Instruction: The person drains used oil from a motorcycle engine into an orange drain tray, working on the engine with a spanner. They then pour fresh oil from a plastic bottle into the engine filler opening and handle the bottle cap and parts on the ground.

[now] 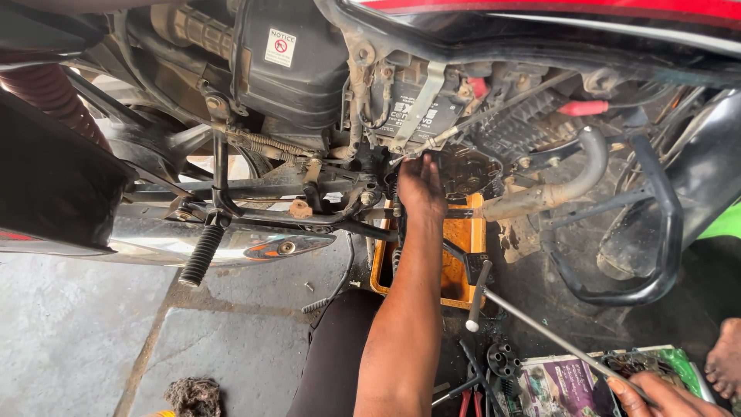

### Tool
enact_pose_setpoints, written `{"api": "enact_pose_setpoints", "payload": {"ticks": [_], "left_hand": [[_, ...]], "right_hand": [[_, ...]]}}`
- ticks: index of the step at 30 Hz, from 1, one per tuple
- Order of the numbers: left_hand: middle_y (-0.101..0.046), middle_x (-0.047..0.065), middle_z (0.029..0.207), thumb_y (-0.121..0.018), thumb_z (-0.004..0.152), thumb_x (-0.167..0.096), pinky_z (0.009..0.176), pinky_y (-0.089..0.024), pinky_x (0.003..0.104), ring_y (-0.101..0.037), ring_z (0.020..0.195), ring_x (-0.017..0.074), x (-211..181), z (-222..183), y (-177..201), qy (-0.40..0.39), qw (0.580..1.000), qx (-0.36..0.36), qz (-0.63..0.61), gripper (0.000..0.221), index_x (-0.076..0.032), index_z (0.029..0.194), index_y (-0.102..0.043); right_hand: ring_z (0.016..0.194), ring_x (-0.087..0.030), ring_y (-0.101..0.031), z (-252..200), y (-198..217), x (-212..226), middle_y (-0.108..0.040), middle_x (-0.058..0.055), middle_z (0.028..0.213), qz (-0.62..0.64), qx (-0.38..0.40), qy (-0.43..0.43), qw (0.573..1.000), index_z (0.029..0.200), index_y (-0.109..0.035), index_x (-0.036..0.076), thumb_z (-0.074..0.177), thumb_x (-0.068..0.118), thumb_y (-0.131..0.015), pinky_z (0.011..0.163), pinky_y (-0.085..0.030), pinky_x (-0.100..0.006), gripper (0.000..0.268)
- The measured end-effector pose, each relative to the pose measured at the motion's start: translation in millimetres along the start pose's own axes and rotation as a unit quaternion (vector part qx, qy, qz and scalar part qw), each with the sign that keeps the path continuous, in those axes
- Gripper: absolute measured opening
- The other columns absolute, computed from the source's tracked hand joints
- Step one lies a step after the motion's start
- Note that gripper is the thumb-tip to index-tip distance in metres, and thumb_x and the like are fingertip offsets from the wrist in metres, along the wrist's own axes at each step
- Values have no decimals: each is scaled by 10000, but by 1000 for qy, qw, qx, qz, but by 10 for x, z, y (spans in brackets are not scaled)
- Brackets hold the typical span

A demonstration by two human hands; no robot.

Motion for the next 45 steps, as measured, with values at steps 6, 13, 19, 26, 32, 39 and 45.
{"api": "enact_pose_setpoints", "payload": {"ticks": [6, 13, 19, 26, 32, 39, 45], "left_hand": [[-604, 71, 1060, -535, 1051, -245, 693, -584, 198, -658, 874, 127, 42, 111, 64, 8, 1000, 13, -7, 255, -20, 1162, -581], [-651, 84, 1004, -576, 1020, -109, 636, -585, 174, -660, 790, 110, 62, 158, 80, 7, 999, 44, -24, 194, -33, 1198, -567], [-623, 77, 994, -554, 1051, -156, 637, -592, 176, -661, 777, 109, 107, 225, 114, 33, 997, 45, -50, 205, -25, 1209, -551], [-635, 40, 889, -559, 1069, -195, 625, -593, 180, -647, 738, 93, 174, 337, 159, 63, 991, 77, -90, 187, -18, 1015, -582], [-625, 31, 768, -548, 1047, -172, 628, -589, 202, -634, 681, 98, 104, 216, 48, 80, 983, 112, -122, 190, -64, 892, -573], [-621, 63, 765, -454, 986, -162, 638, -560, 296, -600, 646, 156, -212, -221, 200, -3, 984, 71, 164, 184, -95, 835, -535], [-644, 89, 715, -461, 941, -172, 617, -522, 327, -611, 644, 159, -286, -405, 679, 5, 707, 263, 656, 184, -76, 835, -578]], "right_hand": [[519, -118, -681, 40, 121, 240, -739, -33, 625, -40, 46, -28, 998, 816, -795, 120, 831, 358, -800, 549, -543, -264, 239], [546, -141, -731, 70, -21, 96, -766, -53, 675, -22, 79, -13, 997, 859, -787, 122, 830, 371, -808, 532, -554, -292, 252], [611, -127, -739, 132, 87, 249, -777, -21, 686, -73, 151, 2, 986, 925, -782, 185, 863, 417, -745, 534, -589, -285, 243], [644, -119, -776, 117, 218, 421, -778, -11, 712, -125, 160, -12, 979, 946, -773, 222, 884, 472, -715, 595, -628, -307, 264], [668, -170, -815, 101, 326, 478, -786, -41, 704, -130, 158, -18, 979, 969, -756, 259, 866, 491, -734, 613, -644, -345, 254], [748, -170, -832, 41, 436, 510, -802, -23, 729, -158, 190, -43, 968, 1026, -740, 272, 858, 519, -670, 695, -659, -344, 307], [782, -162, -835, -31, 412, 343, -815, -8, 724, -180, 228, -39, 956, 1062, -746, 313, 856, 583, -645, 753, -664, -341, 354]]}}
Point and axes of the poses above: each hand's wrist, its own z-axis towards the middle knuckle, its own y-axis out of the back of the hand, x = y × z, the point moved 5 cm from there along z, towards the middle knuckle
